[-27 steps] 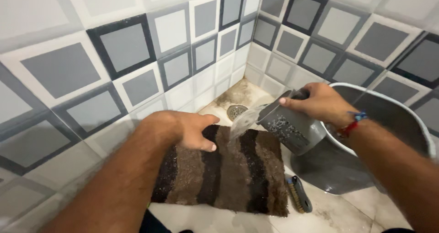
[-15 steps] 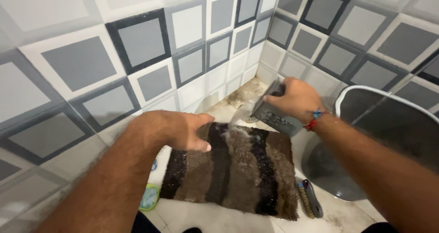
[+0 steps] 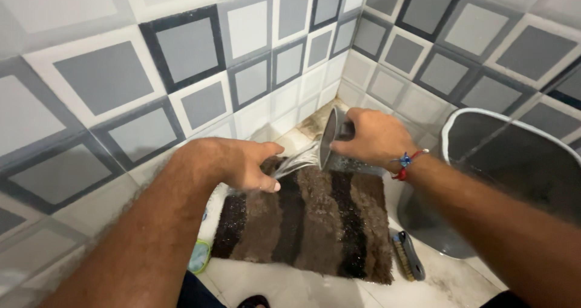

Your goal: The person washes a striped rug on a tiled bathroom floor. They pour water from a bucket onto the rug, scrub it with a brush, apply soap, and rinse it repeatedly. The person also handles a bottle of liquid soap and a small container of soap.

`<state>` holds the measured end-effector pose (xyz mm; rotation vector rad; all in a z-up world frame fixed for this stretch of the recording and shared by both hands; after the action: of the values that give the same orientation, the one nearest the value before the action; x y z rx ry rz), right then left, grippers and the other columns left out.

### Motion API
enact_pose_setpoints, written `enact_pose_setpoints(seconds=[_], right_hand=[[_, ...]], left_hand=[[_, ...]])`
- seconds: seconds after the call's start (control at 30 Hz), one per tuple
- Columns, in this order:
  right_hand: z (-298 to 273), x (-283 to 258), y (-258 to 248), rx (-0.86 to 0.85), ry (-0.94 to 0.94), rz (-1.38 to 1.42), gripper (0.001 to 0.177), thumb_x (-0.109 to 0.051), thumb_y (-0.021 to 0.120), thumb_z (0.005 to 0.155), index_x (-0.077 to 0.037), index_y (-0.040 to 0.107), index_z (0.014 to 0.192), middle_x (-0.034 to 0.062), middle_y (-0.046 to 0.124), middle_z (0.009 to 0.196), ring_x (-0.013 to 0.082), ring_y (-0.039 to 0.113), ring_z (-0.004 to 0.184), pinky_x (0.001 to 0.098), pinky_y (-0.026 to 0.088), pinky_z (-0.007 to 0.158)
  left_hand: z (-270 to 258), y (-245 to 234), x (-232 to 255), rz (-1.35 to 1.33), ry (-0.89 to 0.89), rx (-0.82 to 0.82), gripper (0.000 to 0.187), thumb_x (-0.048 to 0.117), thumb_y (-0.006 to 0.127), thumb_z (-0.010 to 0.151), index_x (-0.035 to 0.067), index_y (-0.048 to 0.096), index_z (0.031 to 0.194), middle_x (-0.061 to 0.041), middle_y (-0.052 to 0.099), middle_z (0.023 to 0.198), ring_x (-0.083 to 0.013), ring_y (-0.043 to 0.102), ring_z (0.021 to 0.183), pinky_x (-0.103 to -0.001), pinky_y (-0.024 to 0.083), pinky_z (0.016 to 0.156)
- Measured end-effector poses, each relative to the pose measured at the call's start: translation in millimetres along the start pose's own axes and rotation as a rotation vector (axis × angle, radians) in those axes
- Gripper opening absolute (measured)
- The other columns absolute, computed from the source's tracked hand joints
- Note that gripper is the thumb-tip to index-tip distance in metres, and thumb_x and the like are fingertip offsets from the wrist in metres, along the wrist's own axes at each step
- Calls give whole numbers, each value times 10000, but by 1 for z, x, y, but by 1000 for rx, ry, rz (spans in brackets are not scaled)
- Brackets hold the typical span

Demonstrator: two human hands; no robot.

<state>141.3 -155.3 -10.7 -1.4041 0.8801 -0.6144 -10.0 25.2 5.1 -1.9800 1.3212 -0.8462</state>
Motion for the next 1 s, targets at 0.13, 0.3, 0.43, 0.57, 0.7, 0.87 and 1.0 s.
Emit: enact_pose_setpoints(seconds=[0.13, 0.3, 0.43, 0.57, 0.7, 0.87, 1.0], right_hand=[[-27, 12, -9, -10, -71, -103, 528, -488, 790, 715, -123, 734, 1091, 117, 757, 1010, 285, 737, 939, 422, 581, 847], [-63, 26, -27, -105, -34, -180, 447, -404, 769, 685, -188, 744, 1076, 78, 769, 1009, 283, 732, 940, 415, 589, 856], [-87, 36, -33, -57, -89, -254, 416, -429, 765, 719, -136, 733, 1012, 91, 757, 990, 289, 720, 949, 425, 564, 889], [-102, 49, -36, 75, -222, -292, 470, -438, 784, 706, -112, 715, 1036, 104, 735, 1000, 308, 701, 945, 459, 513, 902], [-110, 67, -48, 239, -284, -281, 455, -384, 780, 694, -99, 709, 1042, 126, 730, 1004, 307, 698, 956, 482, 512, 881], [-108, 123, -68, 224, 117, 30, 434, -392, 778, 771, -88, 700, 1070, 106, 740, 974, 274, 726, 896, 437, 577, 817], [-112, 196, -81, 275, 347, 293, 508, -462, 811, 847, 25, 738, 972, 177, 714, 882, 288, 683, 815, 441, 550, 726]], left_hand=[[1, 1, 6, 36, 70, 27, 857, 451, 643, 907, 289, 189, 1616, -89, 403, 1613, -288, 412, 1485, -486, 345, 1227], [3, 4, 14, 30, 83, 12, 855, 427, 636, 909, 263, 194, 1621, -103, 383, 1624, -291, 399, 1492, -469, 341, 1228], [14, 6, 19, 63, 165, 40, 876, 439, 652, 886, 244, 206, 1614, -106, 391, 1617, -286, 412, 1486, -438, 351, 1223], [26, 8, 34, 76, 245, 38, 895, 445, 676, 881, 213, 206, 1607, -124, 378, 1616, -295, 405, 1483, -419, 353, 1222], [28, 8, 54, 84, 209, 5, 889, 446, 667, 867, 259, 211, 1607, -98, 421, 1601, -285, 438, 1468, -421, 369, 1216], [36, 7, 85, 140, 227, -16, 886, 453, 658, 883, 299, 196, 1623, -114, 438, 1589, -303, 427, 1471, -454, 368, 1205], [51, 10, 103, 217, 272, -17, 856, 484, 655, 880, 261, 257, 1604, -124, 499, 1549, -310, 477, 1441, -439, 400, 1191]])
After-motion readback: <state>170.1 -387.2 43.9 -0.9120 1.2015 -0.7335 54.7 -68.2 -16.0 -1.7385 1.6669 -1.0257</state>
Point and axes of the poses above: each hand's wrist, its own z-axis towards the middle knuckle, its own y-axis out of the palm, x = y × z, the point moved 3 cm from there along z, towards the middle knuckle
